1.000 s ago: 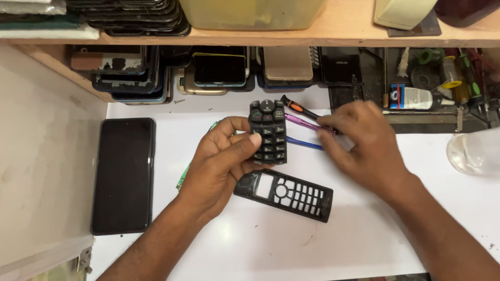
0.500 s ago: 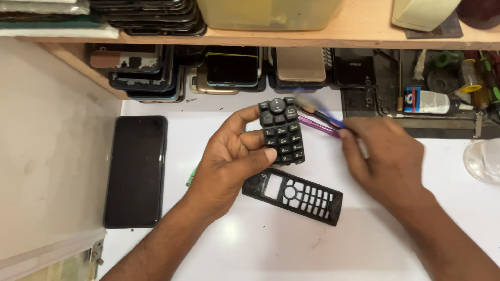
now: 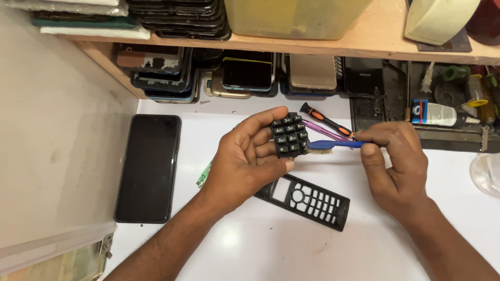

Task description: The person disassembles a feature phone, separating the circuit board from the keypad and housing. They scrub the keypad and button membrane with a toothbrush, then reassemble the board into the housing, snap the cover closed, and press the buttons to test the phone.

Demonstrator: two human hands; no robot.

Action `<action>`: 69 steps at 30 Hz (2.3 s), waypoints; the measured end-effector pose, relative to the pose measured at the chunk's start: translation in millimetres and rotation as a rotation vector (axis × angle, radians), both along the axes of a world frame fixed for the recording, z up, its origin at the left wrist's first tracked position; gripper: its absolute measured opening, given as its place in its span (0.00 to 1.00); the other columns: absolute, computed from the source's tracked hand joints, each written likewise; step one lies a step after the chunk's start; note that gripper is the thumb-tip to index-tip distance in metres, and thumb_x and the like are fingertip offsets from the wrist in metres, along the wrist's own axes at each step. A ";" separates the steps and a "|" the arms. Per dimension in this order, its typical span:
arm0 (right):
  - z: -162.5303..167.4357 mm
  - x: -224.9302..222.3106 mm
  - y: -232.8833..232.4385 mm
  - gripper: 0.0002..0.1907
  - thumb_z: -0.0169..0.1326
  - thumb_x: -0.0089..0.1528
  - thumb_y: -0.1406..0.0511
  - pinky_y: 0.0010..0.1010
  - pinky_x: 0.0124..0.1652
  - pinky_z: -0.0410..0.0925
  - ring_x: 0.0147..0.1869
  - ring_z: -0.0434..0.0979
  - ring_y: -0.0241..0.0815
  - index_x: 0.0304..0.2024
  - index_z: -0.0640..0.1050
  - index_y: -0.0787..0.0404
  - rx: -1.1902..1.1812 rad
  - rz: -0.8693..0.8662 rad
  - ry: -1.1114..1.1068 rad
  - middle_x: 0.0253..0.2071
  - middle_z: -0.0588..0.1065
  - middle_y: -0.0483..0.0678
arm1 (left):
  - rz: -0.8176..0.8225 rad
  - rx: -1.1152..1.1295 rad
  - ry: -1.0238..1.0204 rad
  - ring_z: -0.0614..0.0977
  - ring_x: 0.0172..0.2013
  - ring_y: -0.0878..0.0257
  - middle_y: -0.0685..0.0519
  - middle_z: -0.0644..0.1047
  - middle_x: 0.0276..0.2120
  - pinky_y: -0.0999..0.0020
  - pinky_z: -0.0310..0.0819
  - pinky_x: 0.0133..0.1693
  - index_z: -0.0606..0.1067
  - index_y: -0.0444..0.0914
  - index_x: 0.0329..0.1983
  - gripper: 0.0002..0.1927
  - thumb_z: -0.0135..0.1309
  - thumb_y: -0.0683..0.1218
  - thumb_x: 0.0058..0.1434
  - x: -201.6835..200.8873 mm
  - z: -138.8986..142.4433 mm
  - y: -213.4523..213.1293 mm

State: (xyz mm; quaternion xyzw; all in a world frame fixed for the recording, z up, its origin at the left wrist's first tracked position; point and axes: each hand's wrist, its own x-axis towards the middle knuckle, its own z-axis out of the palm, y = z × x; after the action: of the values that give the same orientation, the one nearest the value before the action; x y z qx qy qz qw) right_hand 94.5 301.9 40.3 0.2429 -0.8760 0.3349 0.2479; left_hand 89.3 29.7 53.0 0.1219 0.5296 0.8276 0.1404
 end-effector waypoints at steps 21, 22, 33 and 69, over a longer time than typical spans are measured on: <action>1.4 59.8 -43.1 0.05 0.57 0.70 0.70 0.25 0.38 0.70 0.41 0.73 0.36 0.47 0.77 0.67 -0.064 0.013 0.012 0.46 0.72 0.52 | 0.132 -0.215 0.109 0.87 0.41 0.62 0.45 0.82 0.40 0.73 0.85 0.41 0.64 0.29 0.61 0.26 0.56 0.32 0.59 49.6 -4.4 -2.6; 2.1 61.1 -48.3 0.05 0.57 0.70 0.70 0.25 0.37 0.70 0.41 0.74 0.36 0.46 0.77 0.67 -0.085 0.019 -0.001 0.46 0.72 0.52 | 0.122 -0.185 0.117 0.87 0.42 0.62 0.45 0.82 0.40 0.73 0.86 0.42 0.64 0.29 0.60 0.26 0.56 0.31 0.59 49.5 -3.3 -5.6; -35.7 30.7 -55.8 0.07 0.59 0.67 0.70 0.24 0.38 0.69 0.41 0.73 0.35 0.47 0.77 0.65 -0.053 0.050 0.112 0.44 0.74 0.52 | 0.088 -0.062 0.015 0.87 0.37 0.60 0.43 0.82 0.38 0.70 0.85 0.37 0.60 0.33 0.67 0.33 0.58 0.31 0.60 29.1 -47.7 -22.1; -53.8 19.7 -74.5 0.08 0.62 0.62 0.71 0.27 0.39 0.67 0.39 0.75 0.39 0.42 0.79 0.66 -0.019 0.023 0.095 0.41 0.78 0.51 | 0.118 -0.261 0.069 0.82 0.34 0.74 0.51 0.82 0.37 0.81 0.79 0.34 0.76 0.29 0.55 0.20 0.59 0.35 0.59 27.2 -58.8 -18.8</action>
State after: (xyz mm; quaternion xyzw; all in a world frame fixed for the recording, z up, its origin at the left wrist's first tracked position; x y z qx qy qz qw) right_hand 114.2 227.4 -13.5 0.2660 -0.8573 0.3341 0.2874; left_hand 116.5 10.9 -5.8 0.0995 0.6435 0.7538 0.0879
